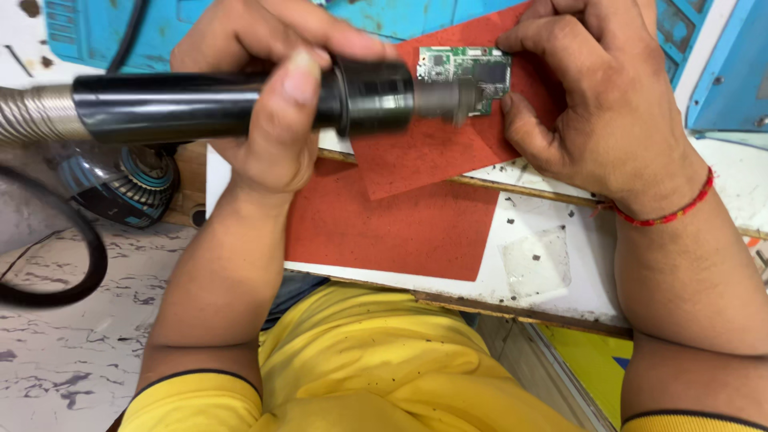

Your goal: The person brushes a small green circuit board on a red mat and then applies heat to specific components using a handheld heat gun.

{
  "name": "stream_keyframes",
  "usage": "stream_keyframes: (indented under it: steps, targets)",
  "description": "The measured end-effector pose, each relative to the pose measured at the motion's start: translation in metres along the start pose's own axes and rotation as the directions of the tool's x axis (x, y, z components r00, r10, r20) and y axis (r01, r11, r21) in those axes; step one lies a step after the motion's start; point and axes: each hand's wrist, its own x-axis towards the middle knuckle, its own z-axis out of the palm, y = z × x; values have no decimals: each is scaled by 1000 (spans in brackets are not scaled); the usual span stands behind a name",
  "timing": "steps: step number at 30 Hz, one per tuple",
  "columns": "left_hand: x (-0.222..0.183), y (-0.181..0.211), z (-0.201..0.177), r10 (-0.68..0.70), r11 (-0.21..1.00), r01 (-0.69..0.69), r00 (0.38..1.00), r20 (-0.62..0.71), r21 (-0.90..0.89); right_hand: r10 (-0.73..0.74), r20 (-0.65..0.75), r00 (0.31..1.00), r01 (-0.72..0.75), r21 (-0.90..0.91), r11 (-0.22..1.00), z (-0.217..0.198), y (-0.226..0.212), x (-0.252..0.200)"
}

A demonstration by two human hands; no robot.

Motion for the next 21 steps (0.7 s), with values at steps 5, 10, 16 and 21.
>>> stream_keyframes:
  steps: [5,10,16,21]
  targets:
    - [2,0,0,19,998,-22,998,61,54,3,-23,1000,-2,8,1000,0,-1,-1]
    - [0,-5,4,11,999,-12,999,-31,-29,-8,-26,1000,8,8,1000,1,0,-1]
    - [1,-7,-1,-7,1000,7,1000,-11,-13,-4,-29,1000,5,25,1000,1,-1,1]
    - [1,-5,-3,-5,1000,5,1000,5,16,-16,-25,1000,16,15,1000,0,-1,3]
